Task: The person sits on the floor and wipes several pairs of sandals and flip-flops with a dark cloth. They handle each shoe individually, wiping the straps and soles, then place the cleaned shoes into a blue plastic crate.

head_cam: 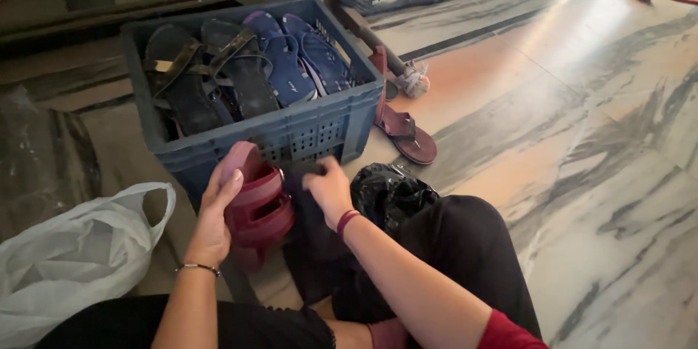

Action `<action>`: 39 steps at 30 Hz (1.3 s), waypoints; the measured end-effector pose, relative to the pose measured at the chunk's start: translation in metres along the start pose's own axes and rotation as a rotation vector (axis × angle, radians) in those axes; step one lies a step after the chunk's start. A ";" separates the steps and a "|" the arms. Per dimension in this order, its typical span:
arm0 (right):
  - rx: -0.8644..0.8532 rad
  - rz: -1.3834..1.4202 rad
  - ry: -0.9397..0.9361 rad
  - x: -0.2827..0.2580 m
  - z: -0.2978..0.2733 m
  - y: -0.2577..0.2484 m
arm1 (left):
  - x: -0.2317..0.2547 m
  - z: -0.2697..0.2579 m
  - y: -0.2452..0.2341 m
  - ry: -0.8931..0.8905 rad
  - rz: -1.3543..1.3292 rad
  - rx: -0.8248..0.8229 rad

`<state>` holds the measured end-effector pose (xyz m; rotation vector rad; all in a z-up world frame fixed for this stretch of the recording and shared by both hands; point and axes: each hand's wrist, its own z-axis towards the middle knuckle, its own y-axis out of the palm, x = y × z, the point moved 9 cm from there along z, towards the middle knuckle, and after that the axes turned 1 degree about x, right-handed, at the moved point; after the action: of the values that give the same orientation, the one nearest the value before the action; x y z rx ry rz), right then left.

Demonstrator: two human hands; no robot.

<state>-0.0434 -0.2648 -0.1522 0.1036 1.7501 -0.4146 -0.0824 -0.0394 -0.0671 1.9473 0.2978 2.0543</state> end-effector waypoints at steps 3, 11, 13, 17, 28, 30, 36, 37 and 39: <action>0.081 0.289 -0.071 -0.051 -0.009 -0.004 | -0.005 0.002 -0.003 -0.045 0.041 0.045; 0.144 0.062 -0.710 -0.167 -0.091 0.013 | -0.015 0.003 0.005 -0.008 0.048 0.005; 0.105 -0.037 -0.730 -0.173 -0.107 0.024 | -0.015 0.004 0.004 0.024 0.103 0.020; 0.057 -0.126 -0.719 -0.174 -0.129 0.028 | -0.017 0.003 -0.002 0.043 0.119 0.078; 0.065 -0.222 -0.826 -0.172 -0.133 0.017 | -0.011 -0.004 0.006 -0.066 -0.031 0.128; 0.077 -0.190 -0.671 -0.163 -0.106 0.011 | -0.018 -0.008 0.003 -0.181 -0.055 0.180; 0.037 -0.109 -0.545 -0.146 -0.101 0.009 | -0.010 -0.006 0.016 -0.082 0.004 0.116; 0.051 -0.158 -0.605 -0.148 -0.115 0.014 | -0.013 -0.007 0.016 -0.096 -0.016 0.127; 0.074 -0.175 -0.727 -0.155 -0.136 0.018 | -0.015 -0.007 0.014 -0.118 -0.056 0.155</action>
<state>-0.1293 -0.1788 0.0154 -0.1373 1.0293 -0.5606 -0.0901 -0.0576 -0.0764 2.1144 0.4921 1.9234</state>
